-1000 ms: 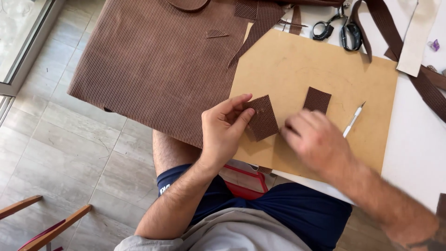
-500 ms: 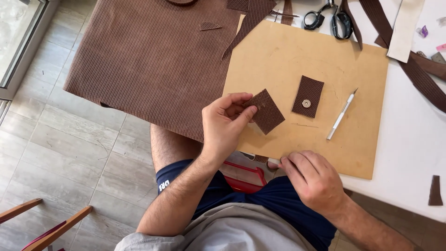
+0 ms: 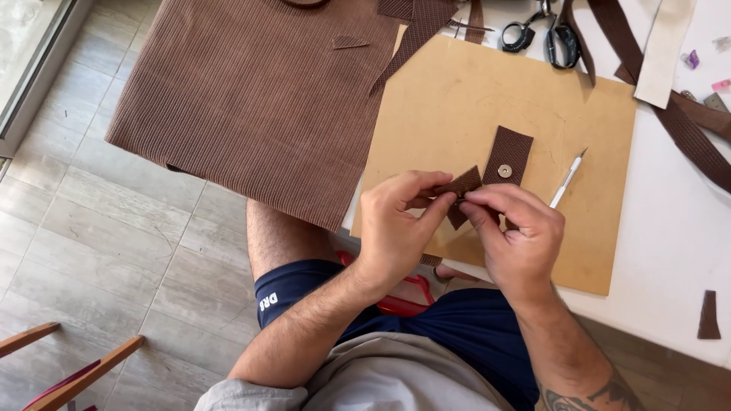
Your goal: Cutting and preparing small leather components for assembly using a craft knife and metal snaps.
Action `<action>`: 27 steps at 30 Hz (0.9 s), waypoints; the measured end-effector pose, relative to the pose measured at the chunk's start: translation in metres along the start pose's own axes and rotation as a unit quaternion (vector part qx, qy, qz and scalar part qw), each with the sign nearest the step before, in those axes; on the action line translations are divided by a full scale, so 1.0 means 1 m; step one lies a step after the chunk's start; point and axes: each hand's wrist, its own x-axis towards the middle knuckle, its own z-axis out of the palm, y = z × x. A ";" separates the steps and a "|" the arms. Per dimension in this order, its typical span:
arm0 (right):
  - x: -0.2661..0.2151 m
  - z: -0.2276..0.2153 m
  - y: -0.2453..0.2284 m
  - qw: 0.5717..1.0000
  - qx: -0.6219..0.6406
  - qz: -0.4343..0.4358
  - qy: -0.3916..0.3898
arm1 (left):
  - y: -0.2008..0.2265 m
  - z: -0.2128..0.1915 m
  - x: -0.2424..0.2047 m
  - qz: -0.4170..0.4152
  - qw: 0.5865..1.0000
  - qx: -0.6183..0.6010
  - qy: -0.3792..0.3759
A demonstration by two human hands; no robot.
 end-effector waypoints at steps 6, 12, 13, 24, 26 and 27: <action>-0.002 0.005 0.001 0.998 0.038 0.011 0.039 | 0.001 -0.001 0.000 0.032 0.999 0.005 -0.005; 0.000 0.002 -0.006 0.999 0.013 0.004 0.036 | 0.004 -0.002 0.002 0.055 0.998 0.032 -0.029; 0.001 0.001 -0.007 0.999 0.013 0.004 0.037 | 0.005 -0.002 0.002 0.056 0.997 0.032 -0.029; 0.007 -0.018 -0.015 0.999 0.004 0.023 -0.032 | 0.009 -0.006 0.009 0.069 0.992 0.019 -0.103; 0.008 -0.020 -0.017 0.999 0.014 0.024 -0.038 | 0.010 -0.005 0.008 0.062 0.993 0.007 -0.101; 0.008 -0.021 -0.018 0.998 0.024 0.025 -0.045 | 0.011 -0.005 0.008 0.054 0.994 -0.004 -0.099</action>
